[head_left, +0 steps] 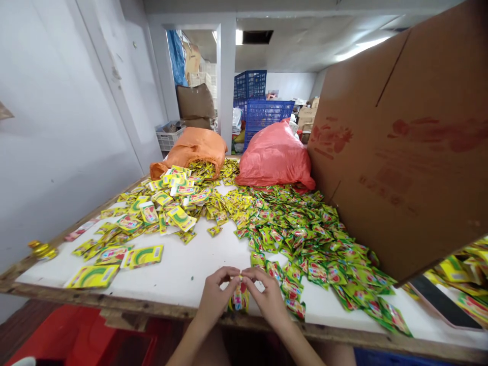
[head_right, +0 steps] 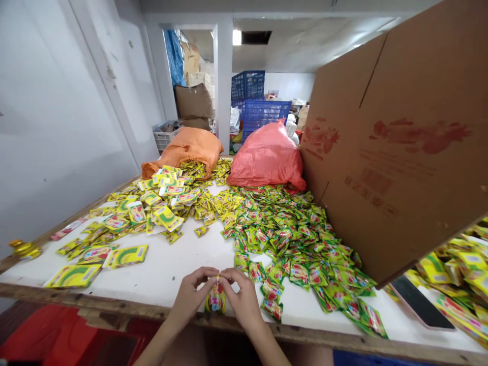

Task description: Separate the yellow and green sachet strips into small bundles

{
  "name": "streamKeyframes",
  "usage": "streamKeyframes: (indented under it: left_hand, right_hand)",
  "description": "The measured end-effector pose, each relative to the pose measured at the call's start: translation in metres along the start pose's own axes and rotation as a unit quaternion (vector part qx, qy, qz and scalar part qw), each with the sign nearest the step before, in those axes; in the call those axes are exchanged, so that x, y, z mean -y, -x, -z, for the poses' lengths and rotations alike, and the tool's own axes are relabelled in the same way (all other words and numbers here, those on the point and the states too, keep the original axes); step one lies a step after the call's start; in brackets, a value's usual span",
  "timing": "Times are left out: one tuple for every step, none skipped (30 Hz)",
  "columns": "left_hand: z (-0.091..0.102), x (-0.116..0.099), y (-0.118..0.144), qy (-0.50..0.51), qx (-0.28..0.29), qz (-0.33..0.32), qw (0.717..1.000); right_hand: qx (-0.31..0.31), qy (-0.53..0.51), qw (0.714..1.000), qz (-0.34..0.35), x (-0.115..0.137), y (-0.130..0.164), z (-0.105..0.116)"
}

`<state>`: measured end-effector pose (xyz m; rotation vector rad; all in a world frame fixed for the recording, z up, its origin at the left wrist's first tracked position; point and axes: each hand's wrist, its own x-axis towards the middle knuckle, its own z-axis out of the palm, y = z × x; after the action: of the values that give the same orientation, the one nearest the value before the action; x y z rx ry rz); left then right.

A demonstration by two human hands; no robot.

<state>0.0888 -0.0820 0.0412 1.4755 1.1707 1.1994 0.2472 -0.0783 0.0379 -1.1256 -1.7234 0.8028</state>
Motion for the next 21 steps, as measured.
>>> streamKeyframes:
  left_hand:
    - [-0.001, -0.001, 0.0, -0.005, -0.007, 0.0, 1.0]
    - [-0.001, -0.001, 0.0, -0.01, -0.011, 0.001, 1.0]
    - [-0.002, -0.001, -0.001, -0.014, -0.014, 0.002, 1.0]
    - [-0.003, -0.001, -0.002, -0.018, -0.015, 0.003, 1.0]
    - [-0.003, -0.001, -0.003, -0.02, -0.016, 0.004, 1.0]
    - [-0.003, 0.0, -0.004, -0.02, -0.016, 0.005, 1.0]
    - [-0.002, 0.001, -0.005, -0.018, -0.016, 0.007, 1.0]
    - [-0.002, 0.002, -0.006, -0.013, -0.015, 0.01, 1.0]
    - [-0.001, 0.003, -0.007, -0.006, -0.012, 0.014, 1.0]
    - [0.0, 0.005, -0.007, 0.003, -0.009, 0.018, 1.0]
    - [0.001, 0.006, -0.007, 0.013, -0.006, 0.021, 1.0]
    - [0.002, 0.008, -0.006, 0.019, -0.001, 0.021, 1.0]
    - [0.003, 0.009, -0.005, 0.02, 0.002, 0.018, 1.0]
    - [0.003, 0.009, -0.003, 0.015, 0.005, 0.012, 1.0]
    - [0.003, 0.009, 0.0, 0.004, 0.007, 0.003, 1.0]
    - [0.002, 0.008, 0.002, -0.009, 0.008, -0.008, 1.0]
    - [0.002, 0.006, 0.004, -0.021, 0.01, -0.019, 1.0]
    - [0.002, 0.005, 0.006, -0.03, 0.014, -0.029, 0.999]
    - [0.002, 0.004, 0.007, -0.035, 0.024, -0.039, 0.998]
    - [0.005, 0.004, 0.007, -0.038, 0.036, -0.047, 0.998]
    - [0.009, 0.005, 0.006, -0.043, 0.042, -0.051, 0.997]
  right_hand:
    - [-0.005, 0.005, 1.0, -0.003, 0.001, 0.0, 0.0]
    - [-0.007, 0.01, 1.0, -0.006, 0.001, -0.001, -0.001]
    - [-0.008, 0.014, 1.0, -0.009, 0.001, -0.003, -0.001]
    - [-0.007, 0.017, 1.0, -0.011, 0.0, -0.005, -0.001]
    - [-0.004, 0.018, 1.0, -0.014, 0.0, -0.006, 0.0]
    - [-0.001, 0.019, 1.0, -0.017, 0.001, -0.008, 0.001]
    - [0.002, 0.018, 1.0, -0.019, 0.001, -0.01, 0.002]
    - [0.004, 0.016, 1.0, -0.02, 0.002, -0.011, 0.003]
    - [0.007, 0.011, 1.0, -0.021, 0.003, -0.01, 0.004]
    - [0.009, 0.006, 1.0, -0.021, 0.003, -0.009, 0.004]
    - [0.009, -0.002, 1.0, -0.022, 0.004, -0.007, 0.003]
    - [0.007, -0.011, 1.0, -0.023, 0.003, -0.005, 0.002]
    - [0.006, -0.022, 0.999, -0.025, 0.003, -0.002, -0.001]
    - [0.003, -0.033, 0.999, -0.028, 0.002, 0.002, -0.004]
    - [0.001, -0.044, 0.999, -0.031, 0.001, 0.005, -0.007]
    - [0.0, -0.054, 0.998, -0.035, 0.0, 0.008, -0.01]
    - [0.002, -0.06, 0.997, -0.04, -0.002, 0.011, -0.012]
    - [0.004, -0.058, 0.997, -0.044, -0.004, 0.014, -0.011]
    - [0.006, -0.046, 0.998, -0.045, -0.006, 0.017, -0.006]
    - [0.013, -0.02, 0.999, -0.045, -0.01, 0.02, 0.002]
    - [0.014, 0.021, 0.999, -0.045, -0.015, 0.023, 0.014]
